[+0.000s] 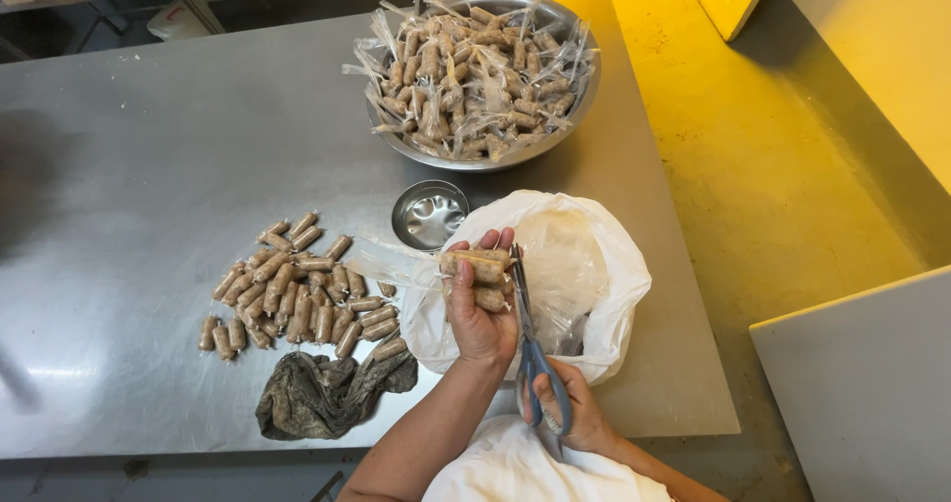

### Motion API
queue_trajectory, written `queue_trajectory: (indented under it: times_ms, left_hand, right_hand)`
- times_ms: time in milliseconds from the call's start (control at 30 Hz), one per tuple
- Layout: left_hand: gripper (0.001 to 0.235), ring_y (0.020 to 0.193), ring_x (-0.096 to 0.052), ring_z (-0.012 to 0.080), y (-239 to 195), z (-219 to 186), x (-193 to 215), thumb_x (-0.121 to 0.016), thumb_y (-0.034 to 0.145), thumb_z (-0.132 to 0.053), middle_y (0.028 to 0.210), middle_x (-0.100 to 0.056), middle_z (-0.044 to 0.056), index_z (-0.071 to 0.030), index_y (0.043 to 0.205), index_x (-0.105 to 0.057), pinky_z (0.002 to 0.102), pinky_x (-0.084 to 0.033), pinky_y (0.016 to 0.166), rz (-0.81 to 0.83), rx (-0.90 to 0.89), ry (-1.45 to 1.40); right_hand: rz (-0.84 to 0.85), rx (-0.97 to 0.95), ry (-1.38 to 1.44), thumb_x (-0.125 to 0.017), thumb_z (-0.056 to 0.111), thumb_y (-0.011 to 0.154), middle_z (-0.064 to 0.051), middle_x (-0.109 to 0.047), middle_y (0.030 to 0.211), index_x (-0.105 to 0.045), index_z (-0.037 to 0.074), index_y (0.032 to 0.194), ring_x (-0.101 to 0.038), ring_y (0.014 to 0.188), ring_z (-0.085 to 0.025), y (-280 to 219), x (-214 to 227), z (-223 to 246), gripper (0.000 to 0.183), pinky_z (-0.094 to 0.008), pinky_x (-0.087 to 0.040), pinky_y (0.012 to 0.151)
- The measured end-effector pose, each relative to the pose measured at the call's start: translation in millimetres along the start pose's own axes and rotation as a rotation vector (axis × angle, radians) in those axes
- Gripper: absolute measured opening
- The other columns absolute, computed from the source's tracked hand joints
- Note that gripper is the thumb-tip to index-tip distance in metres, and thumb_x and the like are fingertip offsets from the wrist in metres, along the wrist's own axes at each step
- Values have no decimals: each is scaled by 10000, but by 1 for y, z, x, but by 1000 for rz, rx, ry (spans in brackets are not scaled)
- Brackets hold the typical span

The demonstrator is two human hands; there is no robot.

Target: The person repeatedly picks up bundles of small, plastic-wrapped sausages from a large metal bowl and uses scissors to cut the plastic wrapping. The cut sausages are then placed into a white plastic bag on the table. The process is repeated continuously throughout the video.

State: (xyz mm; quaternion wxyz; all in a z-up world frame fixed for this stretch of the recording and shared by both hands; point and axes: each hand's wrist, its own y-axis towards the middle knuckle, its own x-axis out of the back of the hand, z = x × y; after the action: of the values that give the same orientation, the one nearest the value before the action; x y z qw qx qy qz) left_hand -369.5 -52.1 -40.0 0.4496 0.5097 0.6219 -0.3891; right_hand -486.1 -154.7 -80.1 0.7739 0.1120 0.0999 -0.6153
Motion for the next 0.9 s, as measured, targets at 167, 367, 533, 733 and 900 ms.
queue_trajectory:
  times_ms: [167,367,533,733,900]
  left_hand:
    - [335,1245,-643,489,15,-8,8,-758,929,-239,1219,-692,243,-143,1213,-607,549,-548,1023,1,-30,87]
    - [544,924,-728,222,37,-45,14,-810,782,28,1068,-746,138,-42,1277,-597,359,-620,855,54,15,692]
    - [625,975,-724,135,34,-73,2,-788,712,-195,1088,-774,-15,-167,1323,-660,285,-537,872,308,-28,1714]
    - [811,867,-638,367,22,-74,-14,-649,720,6,1010,-669,127,-84,1499,-442,488,-511,623,665,-79,2134]
    - [859,825,-642,366,21,-68,4,-669,725,28,952,-724,143,-23,1540,-402,486,-523,621,829,-295,2264]
  right_hand:
    - [-61,-69,222,-666,554,931,-129,-565,498,-581,-2,833,-480,434,-181,-5,9,-24,571,-296,-375,461]
    - [67,-91,-279,-761,345,860,-38,-728,704,-719,47,801,-653,648,-109,-19,58,-8,307,-253,-527,603]
    - [-41,-135,-484,-943,113,744,-24,-781,675,-796,25,729,-692,656,-47,-35,78,11,172,-206,-570,574]
    - [73,-86,-663,-966,320,728,6,-533,656,-571,117,687,-454,609,-103,-39,78,20,445,-280,-367,543]
    - [68,-85,-595,-959,320,753,7,-500,652,-522,118,665,-425,618,-105,-41,74,18,489,-280,-331,546]
